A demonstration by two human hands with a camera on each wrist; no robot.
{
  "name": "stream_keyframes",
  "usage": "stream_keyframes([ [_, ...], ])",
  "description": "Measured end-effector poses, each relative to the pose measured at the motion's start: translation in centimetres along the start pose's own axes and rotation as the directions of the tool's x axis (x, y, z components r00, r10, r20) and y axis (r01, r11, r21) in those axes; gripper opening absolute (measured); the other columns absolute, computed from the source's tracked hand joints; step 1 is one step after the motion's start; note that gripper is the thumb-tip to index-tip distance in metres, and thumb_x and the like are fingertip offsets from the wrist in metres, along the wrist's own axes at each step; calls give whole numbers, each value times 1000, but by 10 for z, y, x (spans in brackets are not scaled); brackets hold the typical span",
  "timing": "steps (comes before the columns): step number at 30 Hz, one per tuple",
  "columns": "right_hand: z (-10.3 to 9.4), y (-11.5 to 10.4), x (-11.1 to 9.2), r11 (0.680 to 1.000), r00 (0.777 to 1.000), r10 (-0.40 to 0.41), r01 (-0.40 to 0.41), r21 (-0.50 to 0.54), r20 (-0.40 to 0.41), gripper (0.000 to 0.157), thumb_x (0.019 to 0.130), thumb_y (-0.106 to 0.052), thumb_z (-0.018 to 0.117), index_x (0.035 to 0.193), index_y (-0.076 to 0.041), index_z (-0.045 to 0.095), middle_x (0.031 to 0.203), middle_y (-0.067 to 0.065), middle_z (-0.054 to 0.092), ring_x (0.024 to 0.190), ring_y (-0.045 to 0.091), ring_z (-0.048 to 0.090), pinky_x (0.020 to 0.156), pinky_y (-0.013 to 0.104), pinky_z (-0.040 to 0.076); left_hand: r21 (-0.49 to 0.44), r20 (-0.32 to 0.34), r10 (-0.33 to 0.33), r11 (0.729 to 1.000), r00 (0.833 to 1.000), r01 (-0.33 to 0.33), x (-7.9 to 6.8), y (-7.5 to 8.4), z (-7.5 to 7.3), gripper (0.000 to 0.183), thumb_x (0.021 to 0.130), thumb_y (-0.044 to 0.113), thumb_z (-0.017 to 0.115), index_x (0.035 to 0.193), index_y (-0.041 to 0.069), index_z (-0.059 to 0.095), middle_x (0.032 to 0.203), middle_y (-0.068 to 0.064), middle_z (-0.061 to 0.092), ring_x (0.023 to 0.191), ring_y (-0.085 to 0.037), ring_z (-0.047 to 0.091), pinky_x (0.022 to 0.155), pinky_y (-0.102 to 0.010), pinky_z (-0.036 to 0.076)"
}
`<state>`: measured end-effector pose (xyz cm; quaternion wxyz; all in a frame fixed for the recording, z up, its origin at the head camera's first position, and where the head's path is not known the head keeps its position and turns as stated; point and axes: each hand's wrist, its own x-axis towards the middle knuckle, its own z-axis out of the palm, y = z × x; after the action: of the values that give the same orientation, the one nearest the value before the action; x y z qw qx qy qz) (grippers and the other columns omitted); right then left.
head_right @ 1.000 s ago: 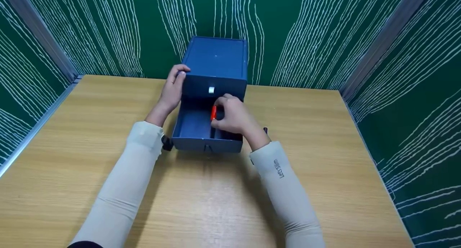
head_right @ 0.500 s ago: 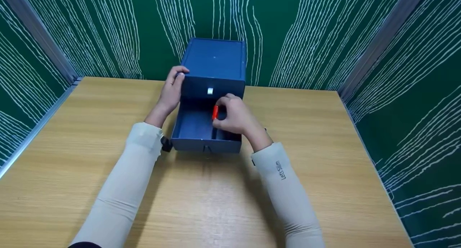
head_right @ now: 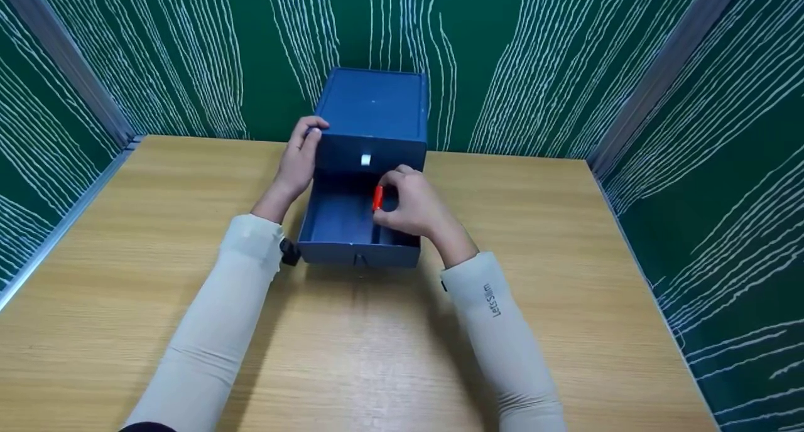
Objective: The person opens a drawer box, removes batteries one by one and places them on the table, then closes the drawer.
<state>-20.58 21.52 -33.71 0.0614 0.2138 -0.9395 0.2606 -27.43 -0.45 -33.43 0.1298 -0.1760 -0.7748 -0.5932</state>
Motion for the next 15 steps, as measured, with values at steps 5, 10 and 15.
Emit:
stream_keyframes([
  [5, -1, 0, -1, 1000, 1000, -4, 4, -1, -10, 41, 68, -32, 68, 103, -14, 57, 100, -2, 50, 90, 15, 47, 84, 34, 42, -17, 5, -12, 1000, 1000, 12, 1, -3, 1, 23, 95, 26, 34, 109, 18, 50, 127, 1, 38, 120, -13, 32, 99, -34, 27],
  [10, -3, 0, -3, 1000, 1000, -10, 10, -2, -19, 41, 67, -31, 68, 102, -13, 57, 100, -2, 51, 90, 15, 47, 84, 34, 42, 2, 2, -17, 1000, 1000, 17, 5, -14, 3, 22, 94, 36, 33, 107, 28, 49, 126, 7, 37, 118, -9, 33, 98, -34, 28],
  [15, -7, 3, -5, 1000, 999, -25, 25, -11, -37, 39, 67, -30, 67, 101, -13, 57, 99, 0, 52, 90, 16, 48, 83, 34, 42, 18, -6, 10, 1000, 1000, -10, 5, -12, 3, 21, 94, 36, 33, 105, 28, 49, 125, 6, 39, 117, -7, 33, 96, -30, 29],
])
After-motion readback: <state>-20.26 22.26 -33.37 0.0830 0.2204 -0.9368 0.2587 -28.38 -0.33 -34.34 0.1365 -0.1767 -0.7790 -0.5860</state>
